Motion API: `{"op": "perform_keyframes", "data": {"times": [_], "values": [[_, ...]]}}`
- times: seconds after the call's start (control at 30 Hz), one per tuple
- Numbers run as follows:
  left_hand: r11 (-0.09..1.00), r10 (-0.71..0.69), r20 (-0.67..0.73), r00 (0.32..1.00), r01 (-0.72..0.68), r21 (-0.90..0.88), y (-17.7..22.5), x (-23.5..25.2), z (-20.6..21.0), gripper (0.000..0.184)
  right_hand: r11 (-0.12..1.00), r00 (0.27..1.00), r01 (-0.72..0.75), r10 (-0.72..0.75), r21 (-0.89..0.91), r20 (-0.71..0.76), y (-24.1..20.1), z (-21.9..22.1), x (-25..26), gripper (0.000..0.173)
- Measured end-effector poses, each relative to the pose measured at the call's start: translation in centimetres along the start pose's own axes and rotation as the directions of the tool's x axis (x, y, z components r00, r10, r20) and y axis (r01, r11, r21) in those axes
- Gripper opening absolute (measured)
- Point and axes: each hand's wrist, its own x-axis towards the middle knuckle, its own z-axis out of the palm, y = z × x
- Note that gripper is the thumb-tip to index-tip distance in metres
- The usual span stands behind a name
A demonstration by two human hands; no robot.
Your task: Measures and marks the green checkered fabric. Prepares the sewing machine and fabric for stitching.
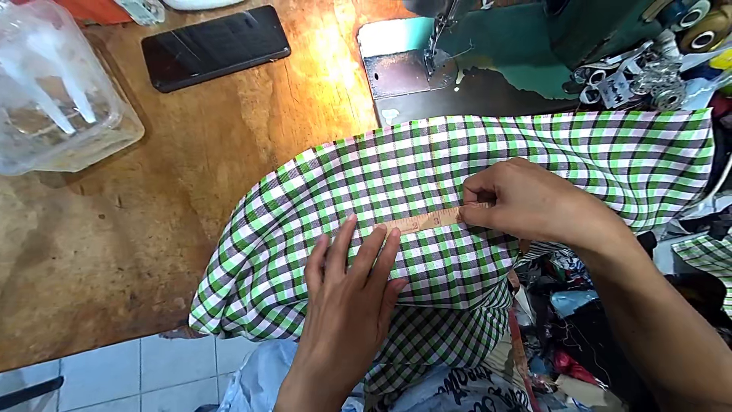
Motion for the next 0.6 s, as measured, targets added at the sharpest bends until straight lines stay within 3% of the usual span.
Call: {"op": "perform_keyframes", "data": {"times": [0.2, 0.6], "values": [[0.986, -0.013, -0.060, 0.998, 0.023, 0.163, 2.3, 1.1, 0.5, 0.052, 1.000, 1.000, 0.002, -0.002, 0.001, 0.001, -0.1, -0.1, 0.0, 0.030], [0.991, -0.065, -0.033, 0.997, 0.068, 0.111, 3.4, 1.9, 0.2, 0.044, 0.999, 1.000, 0.021, -0.021, 0.042, -0.001, 0.3, -0.1, 0.0, 0.029]]}}
